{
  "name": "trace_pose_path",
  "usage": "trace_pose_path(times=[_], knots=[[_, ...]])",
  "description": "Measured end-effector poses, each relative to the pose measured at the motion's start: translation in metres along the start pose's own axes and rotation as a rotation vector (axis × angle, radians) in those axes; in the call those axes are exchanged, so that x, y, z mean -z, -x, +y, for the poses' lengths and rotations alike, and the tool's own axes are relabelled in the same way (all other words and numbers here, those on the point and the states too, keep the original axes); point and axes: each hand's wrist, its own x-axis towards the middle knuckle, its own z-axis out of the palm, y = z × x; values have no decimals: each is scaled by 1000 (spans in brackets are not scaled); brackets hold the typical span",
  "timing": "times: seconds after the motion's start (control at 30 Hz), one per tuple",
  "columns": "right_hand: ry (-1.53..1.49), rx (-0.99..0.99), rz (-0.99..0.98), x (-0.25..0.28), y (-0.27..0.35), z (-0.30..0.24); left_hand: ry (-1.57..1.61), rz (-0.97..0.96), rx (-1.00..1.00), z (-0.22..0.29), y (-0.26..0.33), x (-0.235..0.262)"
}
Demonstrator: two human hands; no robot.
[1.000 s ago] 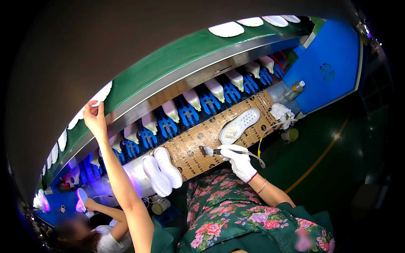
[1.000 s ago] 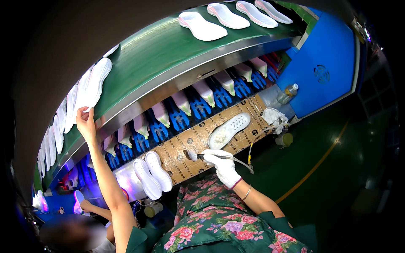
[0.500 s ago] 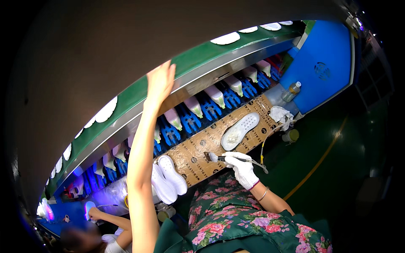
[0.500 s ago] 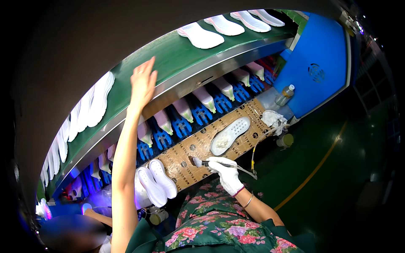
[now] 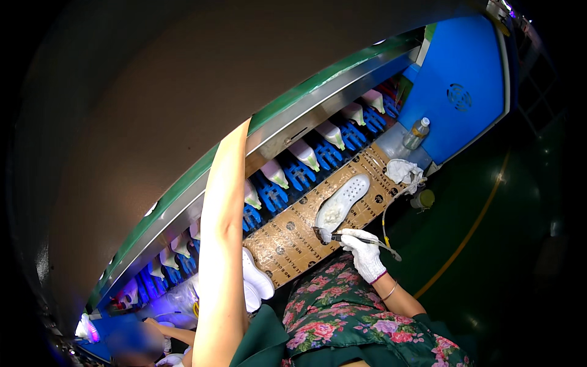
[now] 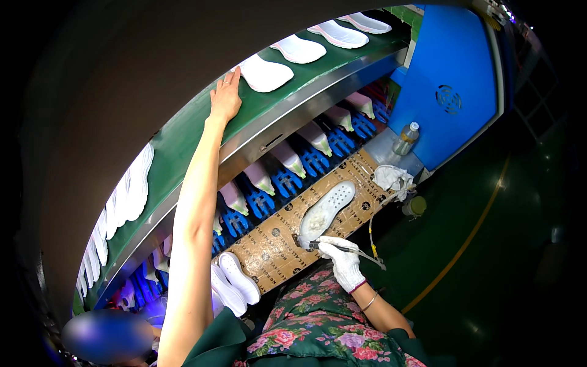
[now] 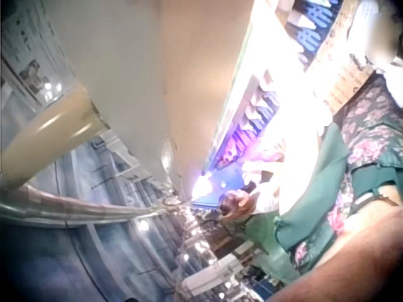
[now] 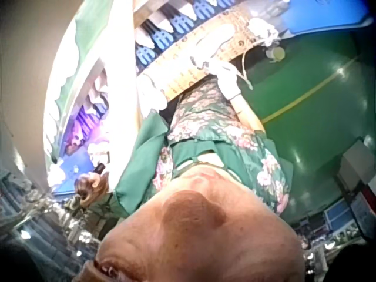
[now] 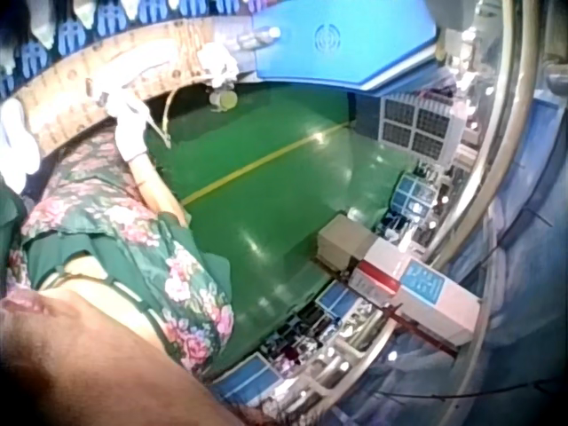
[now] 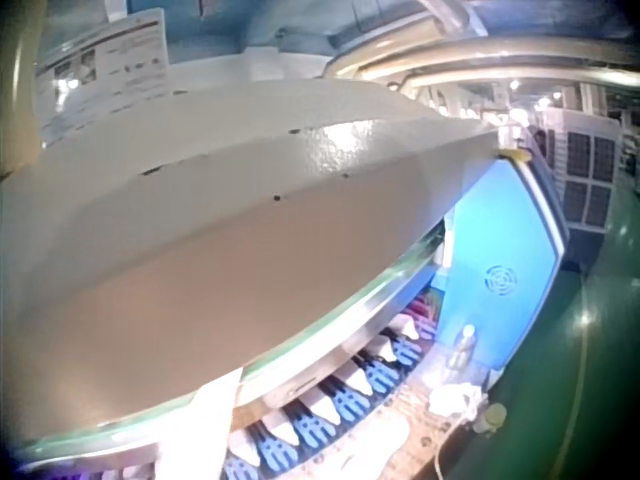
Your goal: The person applies a dark substance to white shoe soles using a brush, picking up new soles from a conveyor belt and placing finished ones back onto the belt.
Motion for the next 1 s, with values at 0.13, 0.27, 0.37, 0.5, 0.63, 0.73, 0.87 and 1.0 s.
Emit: trace_pose_path(times=[0.13,0.27,0.37,0.5,0.63,0.73,0.87,1.0], knots=[[28,15,-38,-3,-9,5,65,-66,-138,13,15,20],[84,-15,-106,-15,-10,13,321,-58,-51,16,57,47],[101,-37,-128,-23,-6,19,436,-111,104,5,104,78],[117,-80,-182,-36,1,32,22,-218,244,-44,180,104],[115,-89,-211,-48,5,40,76,-293,123,-54,233,151],[92,-89,-216,-56,5,34,-160,-40,213,-81,277,180],[65,-73,-257,-63,2,37,-271,79,460,-155,358,196],[37,-61,-304,-75,5,31,260,322,513,-155,397,201]])
